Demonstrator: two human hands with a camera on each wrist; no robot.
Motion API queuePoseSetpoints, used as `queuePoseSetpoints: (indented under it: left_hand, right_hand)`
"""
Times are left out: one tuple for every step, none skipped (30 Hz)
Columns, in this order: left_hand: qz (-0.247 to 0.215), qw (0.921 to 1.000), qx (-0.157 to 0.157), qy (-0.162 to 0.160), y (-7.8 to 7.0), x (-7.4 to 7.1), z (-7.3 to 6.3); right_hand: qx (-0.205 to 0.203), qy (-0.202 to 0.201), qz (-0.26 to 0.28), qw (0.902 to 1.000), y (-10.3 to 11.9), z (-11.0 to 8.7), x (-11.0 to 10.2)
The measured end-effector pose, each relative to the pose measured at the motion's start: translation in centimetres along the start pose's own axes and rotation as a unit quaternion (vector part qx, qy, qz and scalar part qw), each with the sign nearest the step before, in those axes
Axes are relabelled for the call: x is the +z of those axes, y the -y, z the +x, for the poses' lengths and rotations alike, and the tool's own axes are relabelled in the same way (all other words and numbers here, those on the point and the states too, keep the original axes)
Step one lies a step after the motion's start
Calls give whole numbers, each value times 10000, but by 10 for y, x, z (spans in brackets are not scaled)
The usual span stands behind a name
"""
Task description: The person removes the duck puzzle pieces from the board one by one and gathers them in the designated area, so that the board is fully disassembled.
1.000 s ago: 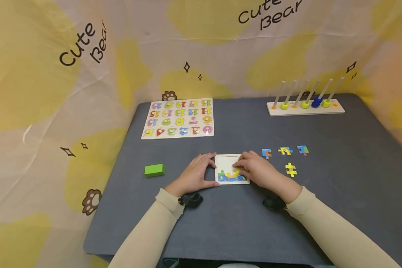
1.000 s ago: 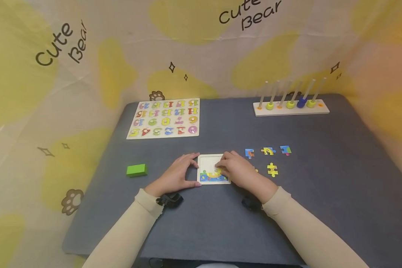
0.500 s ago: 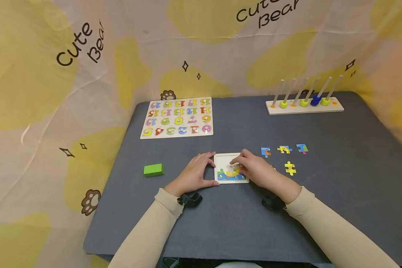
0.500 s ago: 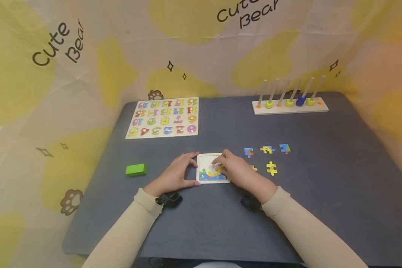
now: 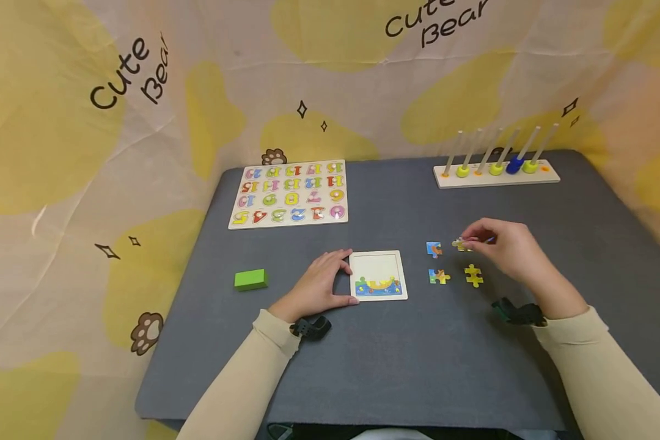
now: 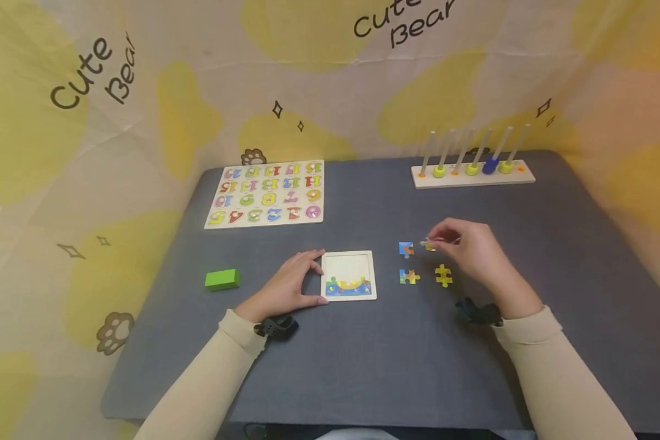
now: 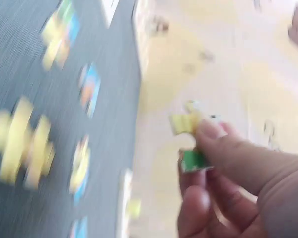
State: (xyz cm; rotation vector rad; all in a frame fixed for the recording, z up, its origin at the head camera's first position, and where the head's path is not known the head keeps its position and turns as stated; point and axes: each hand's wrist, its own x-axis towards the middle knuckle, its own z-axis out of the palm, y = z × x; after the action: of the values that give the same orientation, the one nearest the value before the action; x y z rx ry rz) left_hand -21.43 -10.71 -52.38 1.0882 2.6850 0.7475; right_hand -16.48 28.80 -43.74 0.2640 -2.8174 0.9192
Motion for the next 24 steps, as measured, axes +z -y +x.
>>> queuePoseSetpoints:
  left_hand:
    - [7, 10000, -21, 4, 0, 0, 0]
    - [15, 10000, -36, -2, 1, 0, -1]
    - [15, 10000, -52, -12, 1, 0, -1]
    - [17, 10000, -64, -27, 1, -1, -2]
    - [6, 10000, -70, -51, 1, -1, -2]
    - [2, 9999, -86, -61, 1, -2, -3]
    - [5, 9999, -109, -60, 1, -2, -3]
    - [2, 9999, -110, -68, 1, -2, -3]
    - [-3, 9999, -112, -70, 1, -3, -3]
    - [-10, 9999, -111, -72, 1, -3, -3]
    - [-16, 9999, -111, -70, 1, -3, -3]
    - [-21, 9999, -113, -62, 1, -3, -3]
    - [-25, 9999, -107, -62, 1, -3, -3]
    - [-32, 9999, -90, -68, 1, -3, -3]
    - [-39, 9999, -76, -73, 1, -3, -3]
    - [-42, 9999, -74, -65, 1, -2, -3]
    - [-52, 9999, -71, -66, 1, -2, -3]
    - [-50, 9999, -61, -67, 0, -2, -3]
    - [-43, 10000, -58, -64, 0, -2, -3]
    - [-44, 10000, -52, -58, 0, -1, -2]
    - [-49, 10000, -43, -56, 0, -1, -2]
    - [-50, 10000, -43, -48, -1, -1, -2]
    - [-59, 10000, -39, -44, -1, 0, -2]
    - [-54, 10000, -35, -31, -2, 0, -1]
  right_hand:
    - [236, 41, -28, 9997, -10, -4, -7]
    - [472, 96, -56, 9988, -18, -8, -12]
    - [667, 162, -86, 9976, -27, -12, -16]
    - [852, 256, -88, 9960, -34, -16, -19]
    - [1031, 372, -82, 9939, -40, -19, -20]
    - [1150, 502, -61, 9921, -46, -22, -21]
    - [1254, 635, -39, 9901, -51, -24, -21]
    - [1327, 742, -25, 9884, -55, -27, -20]
    - [1387, 830, -3, 9869, -58, -29, -19]
    - [1469, 907, 28, 9850, -61, -30, -18]
    - [1539, 951, 73, 9835, -64, -32, -17]
    - [1583, 971, 109, 9826, -66, -33, -15]
    - [1626, 968, 125, 9818, -68, -34, -14]
    - [1645, 965, 149, 9815, -70, -35, -12]
    - [1643, 948, 164, 9817, -72, -35, -11]
    - [1621, 916, 165, 9824, -73, -36, -9]
    - [1570, 869, 149, 9836, -74, -37, -8]
    - [1509, 806, 110, 9852, -74, -37, -7]
    - [1455, 746, 79, 9865, -74, -38, -5]
    - [1402, 688, 33, 9877, -74, -39, -4]
    - [1366, 632, -42, 9886, -73, -40, -3]
    - [1349, 579, -114, 9891, -73, -41, -3]
    - [1357, 540, -175, 9891, -72, -42, -3]
    - [1361, 497, -224, 9892, -70, -44, -2]
